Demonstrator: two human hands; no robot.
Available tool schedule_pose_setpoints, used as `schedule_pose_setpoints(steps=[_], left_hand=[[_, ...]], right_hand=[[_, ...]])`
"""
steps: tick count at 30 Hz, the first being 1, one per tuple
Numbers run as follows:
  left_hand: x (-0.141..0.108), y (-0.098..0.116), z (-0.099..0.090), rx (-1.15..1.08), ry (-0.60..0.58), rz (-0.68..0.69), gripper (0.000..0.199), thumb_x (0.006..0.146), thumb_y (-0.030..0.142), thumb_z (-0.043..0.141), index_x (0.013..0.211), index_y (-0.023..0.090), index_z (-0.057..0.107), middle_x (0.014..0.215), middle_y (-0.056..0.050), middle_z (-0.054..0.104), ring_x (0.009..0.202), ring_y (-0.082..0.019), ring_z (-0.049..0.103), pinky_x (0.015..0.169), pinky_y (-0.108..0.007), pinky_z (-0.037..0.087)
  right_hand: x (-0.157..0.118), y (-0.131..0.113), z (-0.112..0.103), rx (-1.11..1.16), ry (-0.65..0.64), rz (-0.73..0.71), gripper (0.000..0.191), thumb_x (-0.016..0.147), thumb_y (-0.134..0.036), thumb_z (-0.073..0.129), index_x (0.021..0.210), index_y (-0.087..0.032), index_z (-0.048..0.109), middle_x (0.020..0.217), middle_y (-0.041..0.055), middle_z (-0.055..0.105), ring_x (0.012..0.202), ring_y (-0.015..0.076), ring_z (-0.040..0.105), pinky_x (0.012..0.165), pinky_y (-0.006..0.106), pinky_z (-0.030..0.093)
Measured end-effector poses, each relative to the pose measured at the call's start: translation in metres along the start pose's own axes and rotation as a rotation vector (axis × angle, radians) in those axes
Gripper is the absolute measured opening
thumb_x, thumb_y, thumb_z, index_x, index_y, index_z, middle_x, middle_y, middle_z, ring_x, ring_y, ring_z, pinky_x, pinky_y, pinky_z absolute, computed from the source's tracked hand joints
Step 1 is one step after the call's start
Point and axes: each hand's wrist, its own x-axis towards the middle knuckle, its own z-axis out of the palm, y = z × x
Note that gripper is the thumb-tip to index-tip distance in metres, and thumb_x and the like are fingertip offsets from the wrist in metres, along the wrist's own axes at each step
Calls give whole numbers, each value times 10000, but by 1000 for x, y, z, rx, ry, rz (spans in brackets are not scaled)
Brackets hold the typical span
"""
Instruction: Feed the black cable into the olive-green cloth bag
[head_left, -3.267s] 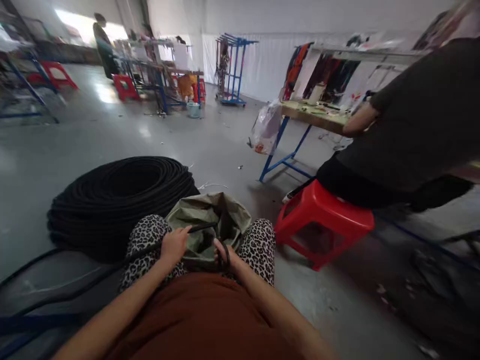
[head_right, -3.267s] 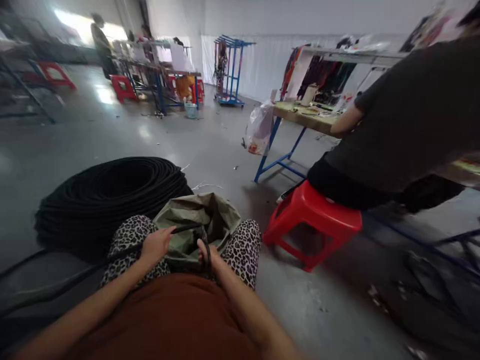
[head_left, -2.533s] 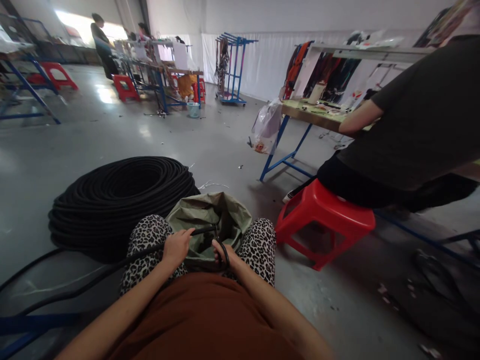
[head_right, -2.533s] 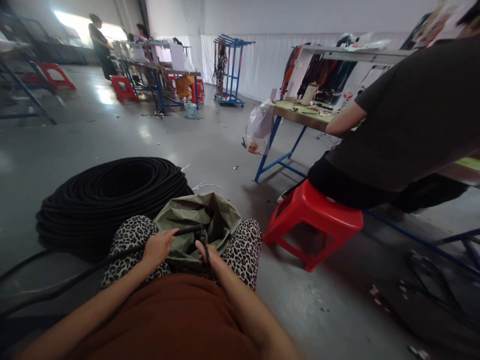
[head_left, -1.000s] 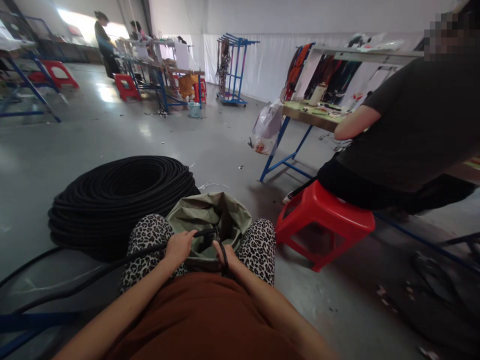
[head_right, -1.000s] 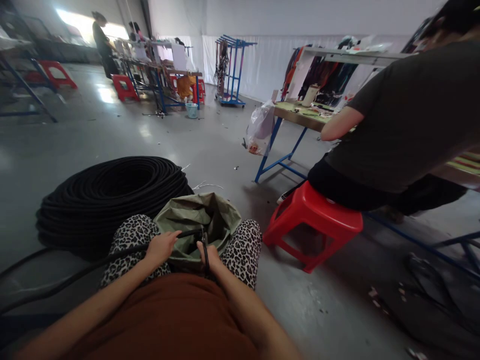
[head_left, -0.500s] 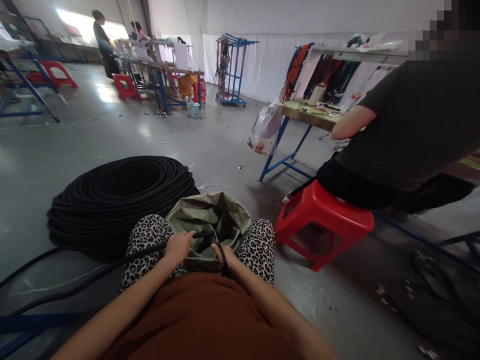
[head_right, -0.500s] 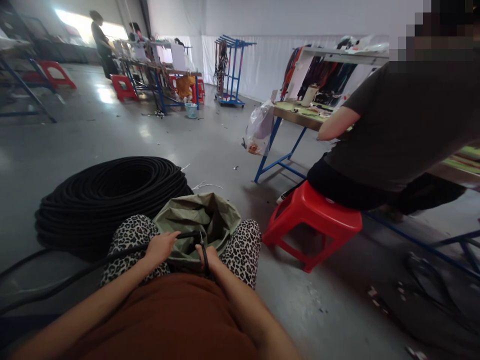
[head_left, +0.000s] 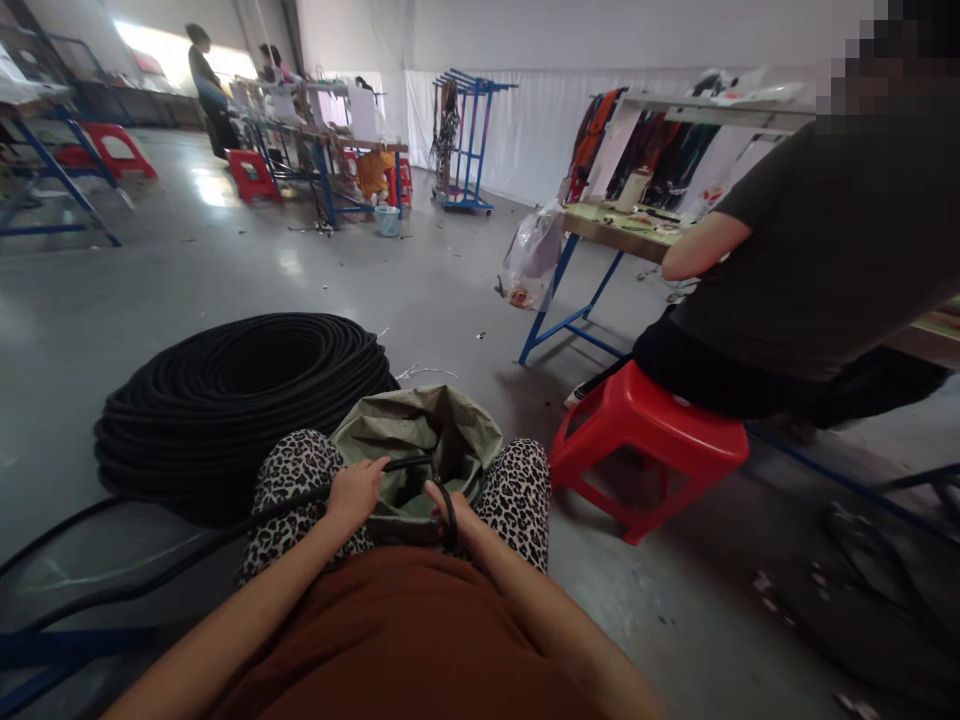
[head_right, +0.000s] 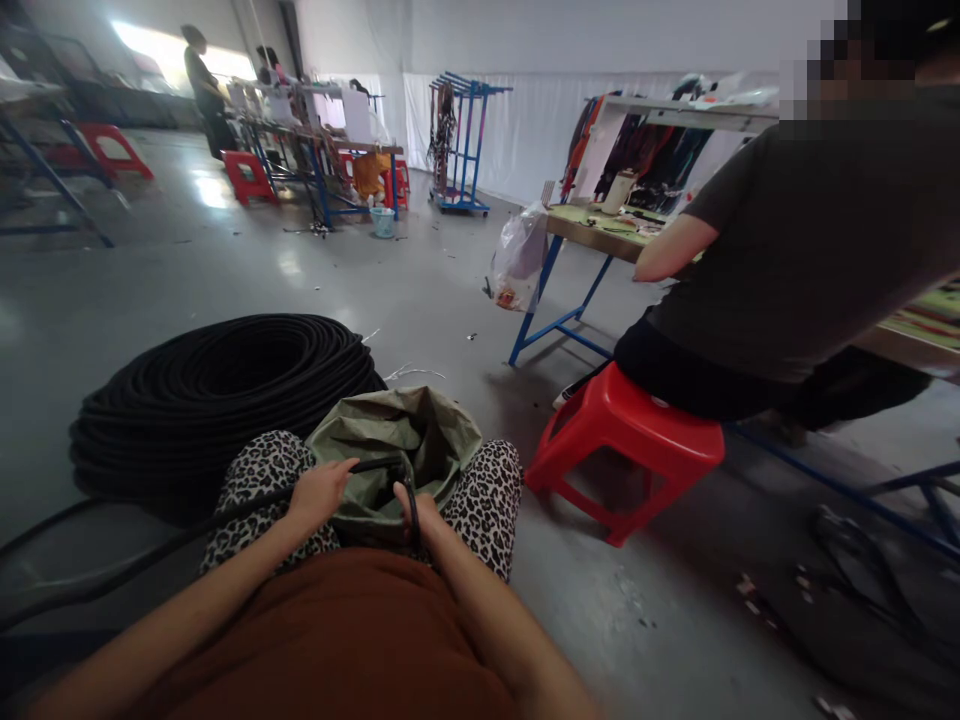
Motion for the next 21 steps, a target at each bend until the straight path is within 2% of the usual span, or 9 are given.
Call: schedule_pose_setpoints(steps=[6, 15, 21], left_hand=[[0, 1, -4, -37, 74, -6, 415, 957, 253, 365, 1297, 230, 602, 1086, -87, 719, 972, -209, 658, 811, -309, 459], [-4, 3, -2, -37, 57, 7, 406, 960, 243, 378, 1297, 227, 604, 1100, -80, 715, 999, -204, 655, 832, -305, 459], [-5, 4, -1, -34, 53, 19, 412, 962, 239, 367, 1299, 227, 604, 1095, -80, 718, 989, -215, 660, 810, -317, 463]], right_hand=[[6, 5, 3, 149, -89, -13, 445, 943, -531, 531, 718, -148, 542, 536, -13, 506, 398, 92, 474, 411, 197, 412], [19, 14, 3, 110, -115, -52, 418, 945, -498, 549, 735, -137, 558, 551, -8, 534, 406, 88, 494, 430, 193, 422], [11, 7, 4, 120, -121, -36, 426, 938, -502, 560, 713, -142, 540, 532, -24, 509, 396, 79, 469, 420, 188, 403]])
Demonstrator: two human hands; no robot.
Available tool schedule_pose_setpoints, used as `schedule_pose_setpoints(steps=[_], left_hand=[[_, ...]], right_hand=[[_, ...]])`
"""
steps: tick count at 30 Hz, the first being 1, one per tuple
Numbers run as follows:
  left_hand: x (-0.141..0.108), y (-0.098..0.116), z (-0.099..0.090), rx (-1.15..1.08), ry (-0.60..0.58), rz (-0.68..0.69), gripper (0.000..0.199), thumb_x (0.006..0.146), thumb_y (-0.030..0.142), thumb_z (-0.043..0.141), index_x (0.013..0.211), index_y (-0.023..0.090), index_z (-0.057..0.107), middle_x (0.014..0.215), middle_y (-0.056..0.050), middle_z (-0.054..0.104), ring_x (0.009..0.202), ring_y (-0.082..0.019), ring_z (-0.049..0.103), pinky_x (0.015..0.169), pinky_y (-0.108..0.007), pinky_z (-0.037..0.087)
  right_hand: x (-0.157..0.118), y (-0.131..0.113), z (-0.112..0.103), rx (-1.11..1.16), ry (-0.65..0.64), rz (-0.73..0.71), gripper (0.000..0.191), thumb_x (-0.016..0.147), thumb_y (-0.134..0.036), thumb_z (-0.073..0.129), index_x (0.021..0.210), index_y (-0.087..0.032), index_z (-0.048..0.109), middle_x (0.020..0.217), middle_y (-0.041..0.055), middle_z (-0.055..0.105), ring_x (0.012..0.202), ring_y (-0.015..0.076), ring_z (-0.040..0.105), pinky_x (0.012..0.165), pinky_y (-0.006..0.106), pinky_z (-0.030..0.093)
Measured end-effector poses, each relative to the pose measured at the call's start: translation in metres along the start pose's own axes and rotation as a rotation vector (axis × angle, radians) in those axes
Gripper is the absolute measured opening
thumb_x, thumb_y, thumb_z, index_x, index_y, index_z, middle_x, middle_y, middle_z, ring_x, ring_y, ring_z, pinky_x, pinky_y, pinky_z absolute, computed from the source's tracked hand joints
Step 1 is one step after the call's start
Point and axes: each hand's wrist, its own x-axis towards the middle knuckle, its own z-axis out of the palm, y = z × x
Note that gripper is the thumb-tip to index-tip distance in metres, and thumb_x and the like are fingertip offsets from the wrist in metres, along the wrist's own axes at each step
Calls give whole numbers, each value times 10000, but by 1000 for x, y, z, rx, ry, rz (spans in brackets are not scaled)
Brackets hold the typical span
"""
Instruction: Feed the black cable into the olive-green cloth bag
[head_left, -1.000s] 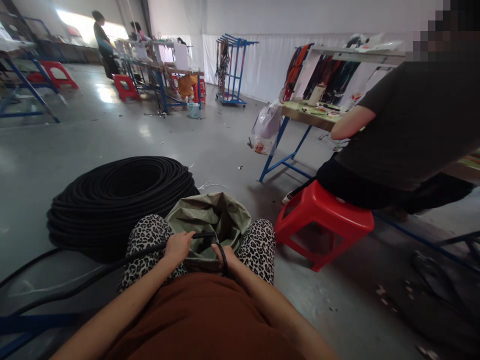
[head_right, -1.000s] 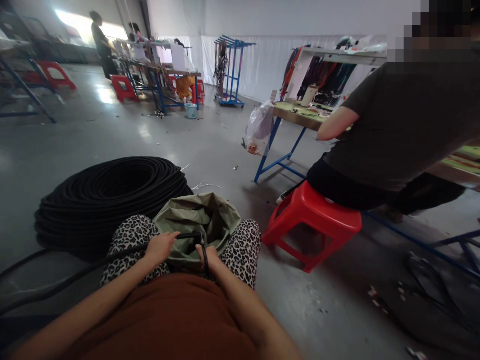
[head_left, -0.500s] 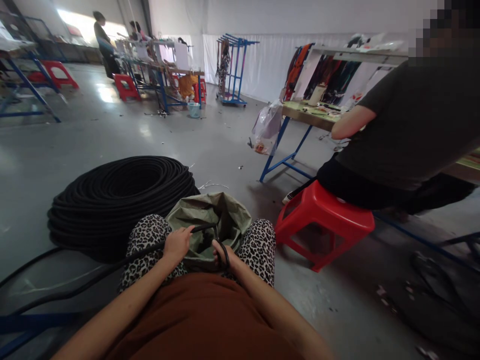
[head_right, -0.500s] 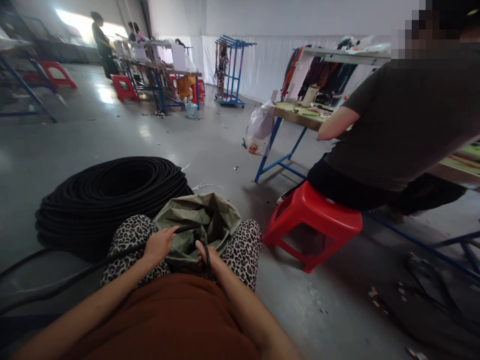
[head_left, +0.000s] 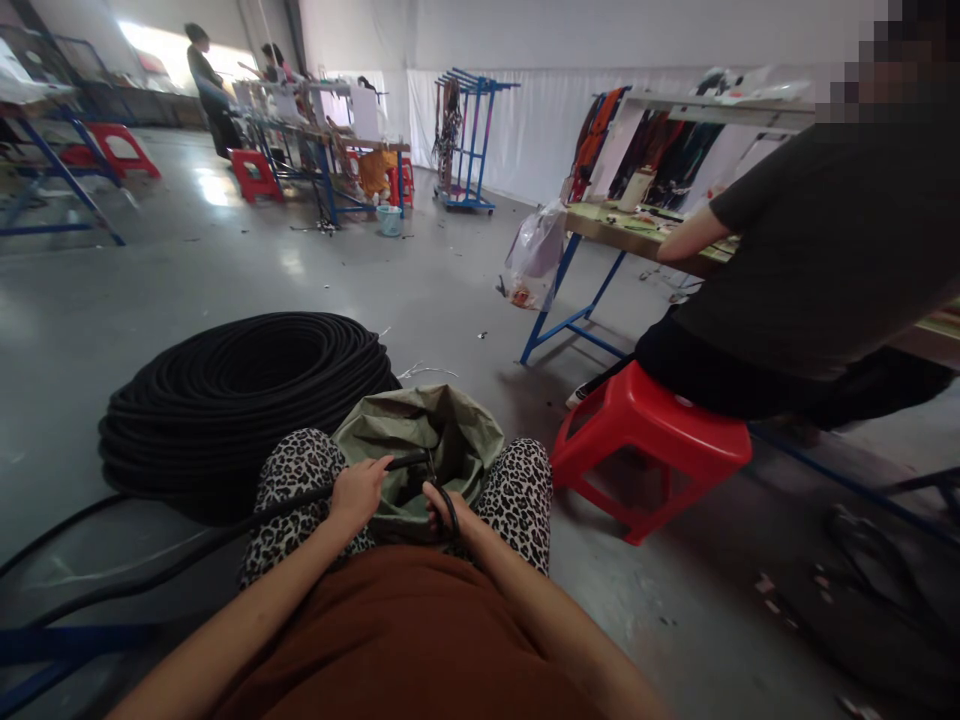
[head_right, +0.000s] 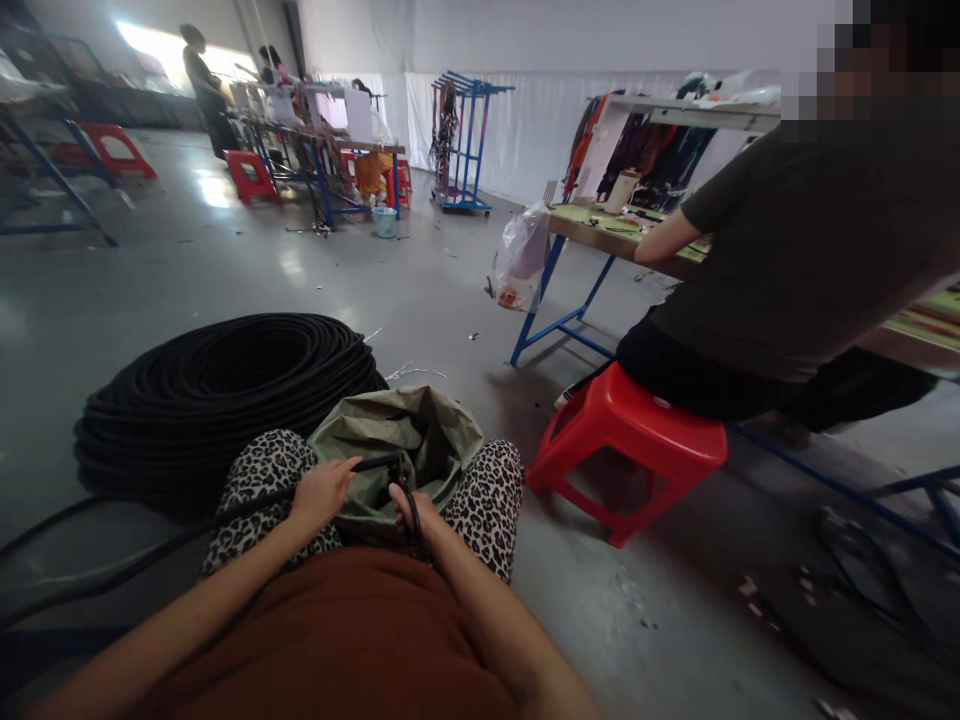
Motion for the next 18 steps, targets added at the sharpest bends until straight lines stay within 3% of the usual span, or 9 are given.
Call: schedule_pose_setpoints(steps=[10, 18], left_hand=[[-2, -2, 4, 13, -21, 39, 400, 969, 244, 370, 1288, 238, 611, 1057, -81, 720, 962, -203, 656, 800, -309, 451], [0, -1, 5, 27, -73, 32, 406, 977, 237, 359, 1310, 250, 592, 1084, -82, 707, 964, -191, 649, 800, -302, 431]], right_hand=[[-5, -4, 1, -42, 30, 19, 423, 951, -499, 537, 718, -146, 552, 531, -14, 518, 405, 96, 486, 424, 201, 401], [1, 1, 0, -142, 81, -58, 468, 948, -512, 527, 668, -138, 553, 526, -6, 504, 396, 92, 465, 416, 205, 405]])
